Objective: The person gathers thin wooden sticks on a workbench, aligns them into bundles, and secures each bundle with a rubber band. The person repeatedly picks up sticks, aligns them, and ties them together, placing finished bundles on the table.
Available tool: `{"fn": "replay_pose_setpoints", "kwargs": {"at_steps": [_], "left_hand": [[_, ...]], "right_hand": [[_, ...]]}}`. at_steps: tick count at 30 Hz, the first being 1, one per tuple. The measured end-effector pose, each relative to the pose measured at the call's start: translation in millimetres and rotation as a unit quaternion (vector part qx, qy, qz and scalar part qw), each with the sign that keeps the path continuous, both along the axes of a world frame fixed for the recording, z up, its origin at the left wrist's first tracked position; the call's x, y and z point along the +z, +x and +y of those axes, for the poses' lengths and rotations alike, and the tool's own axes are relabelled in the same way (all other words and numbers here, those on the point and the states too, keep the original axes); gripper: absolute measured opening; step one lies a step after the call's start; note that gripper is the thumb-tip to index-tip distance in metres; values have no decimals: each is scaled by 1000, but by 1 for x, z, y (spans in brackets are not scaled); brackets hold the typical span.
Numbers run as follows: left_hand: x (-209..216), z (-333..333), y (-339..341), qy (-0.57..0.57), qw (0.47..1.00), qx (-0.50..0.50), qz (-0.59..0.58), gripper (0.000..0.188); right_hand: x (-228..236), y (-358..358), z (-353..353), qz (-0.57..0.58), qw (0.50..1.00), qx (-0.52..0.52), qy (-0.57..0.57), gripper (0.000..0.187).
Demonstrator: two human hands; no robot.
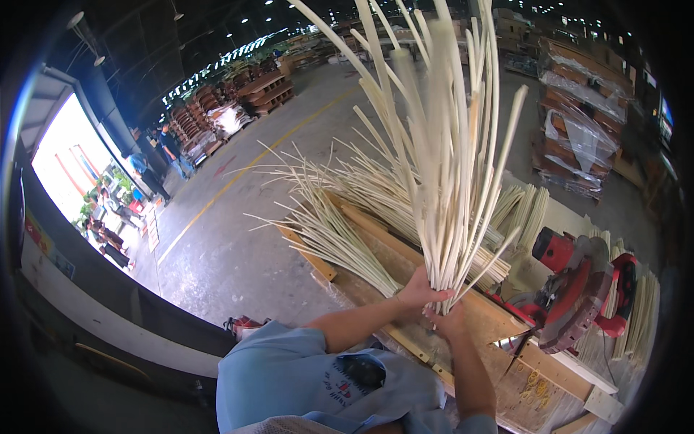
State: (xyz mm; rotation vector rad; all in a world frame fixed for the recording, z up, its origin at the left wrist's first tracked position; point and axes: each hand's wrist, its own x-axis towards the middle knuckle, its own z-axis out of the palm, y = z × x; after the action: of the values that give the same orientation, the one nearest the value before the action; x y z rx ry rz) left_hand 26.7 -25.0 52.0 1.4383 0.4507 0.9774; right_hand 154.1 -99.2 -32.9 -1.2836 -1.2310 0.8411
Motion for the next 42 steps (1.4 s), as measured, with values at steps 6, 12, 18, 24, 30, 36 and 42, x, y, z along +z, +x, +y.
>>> {"fn": "replay_pose_setpoints", "kwargs": {"at_steps": [6, 12, 18, 24, 30, 36, 42], "left_hand": [[-14, 18, -18, -85, 989, -63, 105, 67], [5, 15, -12, -94, 991, -98, -7, 80], [21, 14, -14, -75, 990, -121, 1, 70], [29, 1, -10, 37, 982, -184, -19, 63], [-5, -12, -2, 20, 987, -160, 21, 61], [-10, -7, 3, -19, 988, -148, 38, 76], [16, -19, 2, -58, 985, -160, -8, 79]], "right_hand": [[0, -11, -9, 28, 999, 20, 1, 55], [-1, -14, -7, -9, 1000, 4, 15, 66], [17, -16, -7, 11, 998, 42, 47, 65], [24, 0, -4, -56, 991, 19, 119, 57], [-5, 14, -22, -69, 998, -2, 0, 60], [-14, 14, -17, -147, 978, -43, 141, 69], [12, 15, -35, -59, 984, 8, 166, 76]]}}
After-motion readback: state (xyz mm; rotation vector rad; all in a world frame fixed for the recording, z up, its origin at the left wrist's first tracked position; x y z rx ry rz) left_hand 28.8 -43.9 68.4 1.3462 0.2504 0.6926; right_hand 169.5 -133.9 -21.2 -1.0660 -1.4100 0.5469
